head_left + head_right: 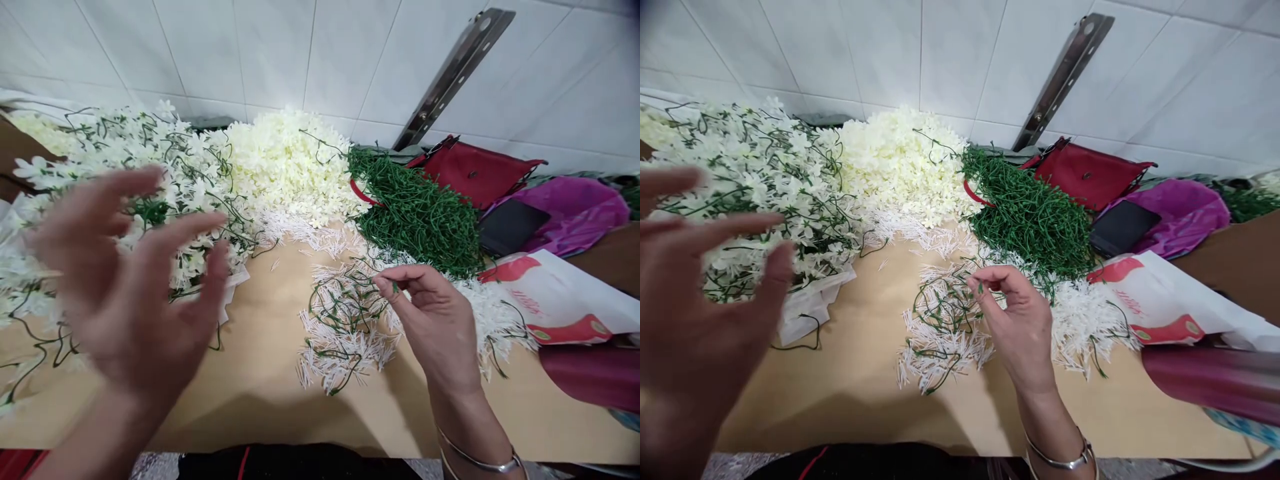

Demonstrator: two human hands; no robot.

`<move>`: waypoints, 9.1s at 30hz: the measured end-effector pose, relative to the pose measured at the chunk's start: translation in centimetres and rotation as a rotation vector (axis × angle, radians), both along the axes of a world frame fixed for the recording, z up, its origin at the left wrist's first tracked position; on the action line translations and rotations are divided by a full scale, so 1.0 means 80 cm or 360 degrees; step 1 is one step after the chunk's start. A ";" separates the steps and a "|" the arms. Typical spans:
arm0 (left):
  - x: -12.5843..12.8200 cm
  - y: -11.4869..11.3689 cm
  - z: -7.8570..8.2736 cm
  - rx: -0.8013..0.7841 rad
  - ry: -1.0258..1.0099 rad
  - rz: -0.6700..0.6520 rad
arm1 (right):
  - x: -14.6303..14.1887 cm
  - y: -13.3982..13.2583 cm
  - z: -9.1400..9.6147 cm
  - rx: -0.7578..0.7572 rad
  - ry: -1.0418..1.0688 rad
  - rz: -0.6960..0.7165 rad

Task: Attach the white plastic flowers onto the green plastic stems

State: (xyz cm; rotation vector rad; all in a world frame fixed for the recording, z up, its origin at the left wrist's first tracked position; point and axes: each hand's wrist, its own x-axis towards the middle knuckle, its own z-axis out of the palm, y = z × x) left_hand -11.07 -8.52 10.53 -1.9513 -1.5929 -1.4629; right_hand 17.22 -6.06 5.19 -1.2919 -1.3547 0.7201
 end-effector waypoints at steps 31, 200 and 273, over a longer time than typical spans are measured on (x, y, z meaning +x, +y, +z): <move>0.087 0.084 -0.119 -0.1171 -0.1669 -0.0866 | -0.044 0.135 -0.034 -0.0160 -0.0753 0.0426; 0.116 0.092 -0.093 -0.0822 -0.1169 -0.1027 | -0.030 0.058 -0.002 -0.0687 0.0920 0.0650; 0.110 0.095 -0.139 -0.0753 -0.0146 -0.0929 | -0.020 0.079 -0.029 -0.1096 0.0577 0.0636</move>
